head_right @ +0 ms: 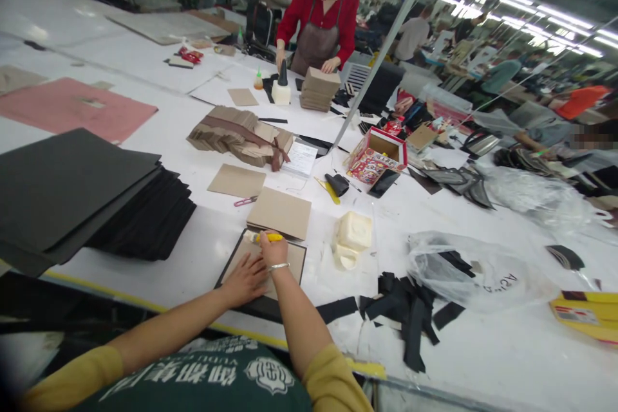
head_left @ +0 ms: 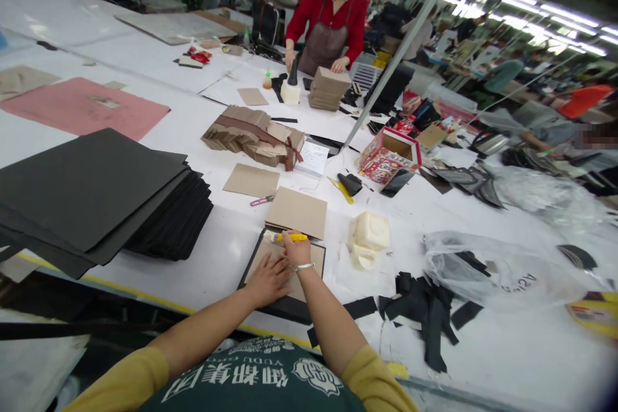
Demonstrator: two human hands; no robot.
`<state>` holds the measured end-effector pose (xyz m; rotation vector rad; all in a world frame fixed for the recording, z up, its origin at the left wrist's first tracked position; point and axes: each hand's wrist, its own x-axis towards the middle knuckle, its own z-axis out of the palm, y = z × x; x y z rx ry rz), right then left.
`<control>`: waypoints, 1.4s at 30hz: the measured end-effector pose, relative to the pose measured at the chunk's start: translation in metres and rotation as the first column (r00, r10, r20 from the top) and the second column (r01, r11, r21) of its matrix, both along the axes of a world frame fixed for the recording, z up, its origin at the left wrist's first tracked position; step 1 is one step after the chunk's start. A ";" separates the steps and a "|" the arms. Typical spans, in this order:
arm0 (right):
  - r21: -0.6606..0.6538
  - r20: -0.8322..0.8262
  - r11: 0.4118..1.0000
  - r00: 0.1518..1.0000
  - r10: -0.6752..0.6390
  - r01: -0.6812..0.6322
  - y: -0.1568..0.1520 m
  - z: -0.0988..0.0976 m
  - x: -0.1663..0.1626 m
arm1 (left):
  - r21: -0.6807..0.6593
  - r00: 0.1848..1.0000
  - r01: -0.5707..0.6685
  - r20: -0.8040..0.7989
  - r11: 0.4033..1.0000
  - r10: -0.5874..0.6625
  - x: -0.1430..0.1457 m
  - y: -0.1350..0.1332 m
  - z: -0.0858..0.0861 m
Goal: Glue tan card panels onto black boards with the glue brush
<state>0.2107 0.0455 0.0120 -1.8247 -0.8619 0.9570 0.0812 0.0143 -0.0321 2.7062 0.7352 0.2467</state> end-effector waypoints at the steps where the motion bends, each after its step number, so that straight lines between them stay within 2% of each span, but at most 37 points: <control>1: -0.015 0.028 1.000 1.000 -0.008 0.008 -0.006 -0.001 0.009 | -0.001 1.000 -0.001 -0.003 1.000 0.001 0.000 0.000 0.000; 9: -0.100 0.214 0.981 0.966 -0.144 0.168 -0.084 0.018 0.103 | 0.030 1.000 -0.007 -0.013 1.000 0.007 0.001 -0.003 -0.003; 12: -0.079 0.300 0.979 0.941 -0.155 0.187 -0.104 0.026 0.120 | 0.042 0.999 0.006 -0.049 0.999 -0.004 0.002 -0.005 -0.003; 14: -0.025 0.292 0.980 0.939 -0.182 0.197 -0.122 0.031 0.129 | 0.048 0.997 -0.003 -0.079 0.999 0.007 0.003 -0.007 -0.003; 17: 0.018 0.312 0.991 0.941 -0.133 0.134 -0.160 0.030 0.135 | 0.048 0.993 -0.029 -0.113 0.998 0.035 0.006 -0.009 -0.002; 20: -0.118 0.507 0.993 0.861 0.034 0.030 -0.204 0.009 0.123 | 0.047 0.991 -0.033 -0.131 0.998 0.039 0.008 -0.012 0.000; 24: -0.304 0.737 0.952 0.624 0.261 -0.040 -0.246 -0.042 0.088 | 0.059 0.988 -0.048 -0.141 0.997 0.056 0.010 -0.016 0.001; 26: -0.332 0.779 0.941 0.545 0.310 -0.061 -0.256 -0.065 0.073 | 0.062 0.987 -0.055 -0.150 0.997 0.064 0.011 -0.017 0.002; 28: -0.332 0.797 0.941 0.512 0.320 -0.072 -0.261 -0.081 0.066 | 0.060 0.984 -0.059 -0.162 0.996 0.068 0.011 -0.018 0.002; 30: -0.314 0.785 0.945 0.536 0.310 -0.087 -0.264 -0.089 0.066 | 0.057 0.981 -0.065 -0.179 0.996 0.075 0.012 -0.018 0.002; 33: -0.249 0.718 0.965 0.654 0.239 -0.079 -0.265 -0.091 0.073 | 0.048 0.977 -0.074 -0.199 0.996 0.083 0.012 -0.018 0.003; 36: -0.177 0.650 0.984 0.751 0.116 0.001 -0.267 -0.086 0.079 | 0.032 0.976 -0.075 -0.201 0.997 0.080 0.012 -0.018 0.003; 39: -0.141 0.608 0.989 0.793 0.050 0.046 -0.268 -0.079 0.080 | 0.016 0.977 -0.080 -0.199 0.997 0.082 0.011 -0.017 0.003; 42: -0.131 0.572 0.991 0.817 0.078 -0.003 -0.270 -0.073 0.078 | 0.016 0.979 -0.076 -0.188 0.997 0.078 0.010 -0.016 0.003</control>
